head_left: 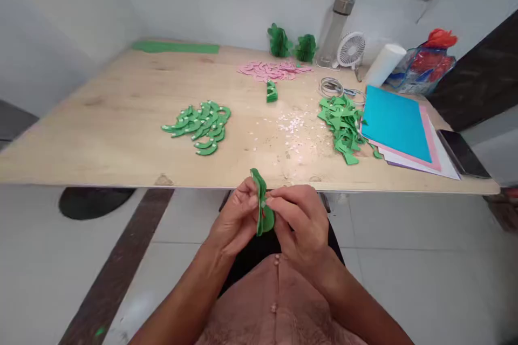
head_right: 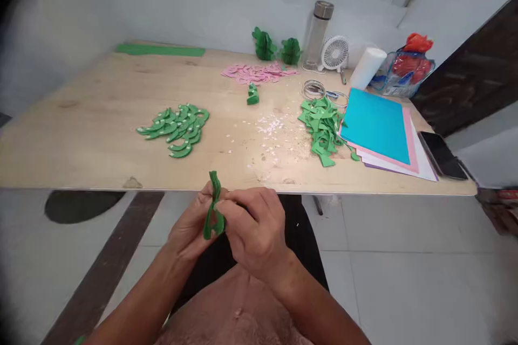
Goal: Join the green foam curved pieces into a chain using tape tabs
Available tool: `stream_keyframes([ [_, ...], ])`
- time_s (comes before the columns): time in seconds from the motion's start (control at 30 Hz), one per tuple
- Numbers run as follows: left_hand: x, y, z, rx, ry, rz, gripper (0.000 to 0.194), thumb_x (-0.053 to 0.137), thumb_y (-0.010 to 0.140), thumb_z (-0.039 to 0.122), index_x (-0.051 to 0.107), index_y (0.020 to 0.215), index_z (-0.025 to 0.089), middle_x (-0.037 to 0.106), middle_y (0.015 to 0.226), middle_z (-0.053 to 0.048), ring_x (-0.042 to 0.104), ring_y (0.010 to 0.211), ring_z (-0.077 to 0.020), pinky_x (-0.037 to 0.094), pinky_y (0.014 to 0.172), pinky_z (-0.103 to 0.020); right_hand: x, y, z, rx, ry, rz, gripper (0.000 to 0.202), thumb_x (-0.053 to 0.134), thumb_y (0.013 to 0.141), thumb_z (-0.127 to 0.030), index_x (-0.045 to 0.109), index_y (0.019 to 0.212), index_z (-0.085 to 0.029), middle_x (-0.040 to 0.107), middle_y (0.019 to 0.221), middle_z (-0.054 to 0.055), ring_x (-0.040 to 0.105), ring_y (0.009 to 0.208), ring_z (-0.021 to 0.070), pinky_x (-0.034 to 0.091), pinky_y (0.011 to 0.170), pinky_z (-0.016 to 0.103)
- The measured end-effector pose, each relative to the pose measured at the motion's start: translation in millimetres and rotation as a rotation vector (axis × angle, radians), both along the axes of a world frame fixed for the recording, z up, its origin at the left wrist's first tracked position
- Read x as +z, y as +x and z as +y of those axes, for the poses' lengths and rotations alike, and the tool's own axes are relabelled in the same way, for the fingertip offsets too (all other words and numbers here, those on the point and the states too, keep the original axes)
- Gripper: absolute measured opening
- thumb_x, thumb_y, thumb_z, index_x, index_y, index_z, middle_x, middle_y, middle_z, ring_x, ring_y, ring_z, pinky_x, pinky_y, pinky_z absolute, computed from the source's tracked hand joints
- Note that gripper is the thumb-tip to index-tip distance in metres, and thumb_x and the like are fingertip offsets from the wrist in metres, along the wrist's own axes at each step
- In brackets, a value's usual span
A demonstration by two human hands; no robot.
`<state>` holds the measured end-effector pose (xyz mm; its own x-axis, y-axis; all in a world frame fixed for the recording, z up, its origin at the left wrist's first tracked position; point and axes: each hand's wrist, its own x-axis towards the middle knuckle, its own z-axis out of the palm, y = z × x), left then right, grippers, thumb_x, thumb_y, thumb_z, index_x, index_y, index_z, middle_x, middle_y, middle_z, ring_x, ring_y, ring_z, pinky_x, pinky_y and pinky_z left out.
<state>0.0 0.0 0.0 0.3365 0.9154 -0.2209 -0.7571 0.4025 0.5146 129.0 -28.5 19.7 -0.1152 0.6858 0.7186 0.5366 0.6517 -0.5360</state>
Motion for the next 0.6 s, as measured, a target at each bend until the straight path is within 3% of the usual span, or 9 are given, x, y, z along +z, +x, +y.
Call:
stream_keyframes([
  [0.6, -0.5, -5.0, 2.6, 0.020, 0.045, 0.042, 0.026, 0.081, 0.058, 0.017, 0.058, 0.070, 0.019, 0.059, 0.059, 0.004, 0.056, 0.051, -0.0063, 0.047, 0.050, -0.013, 5.5, -1.5, 1.5, 0.007, -0.028, -0.015, 0.018, 0.053, 0.080, -0.016, 0.061, 0.096, -0.017, 0.066, 0.090, 0.008, 0.060, 0.081, 0.0193, 0.049, 0.070, 0.036],
])
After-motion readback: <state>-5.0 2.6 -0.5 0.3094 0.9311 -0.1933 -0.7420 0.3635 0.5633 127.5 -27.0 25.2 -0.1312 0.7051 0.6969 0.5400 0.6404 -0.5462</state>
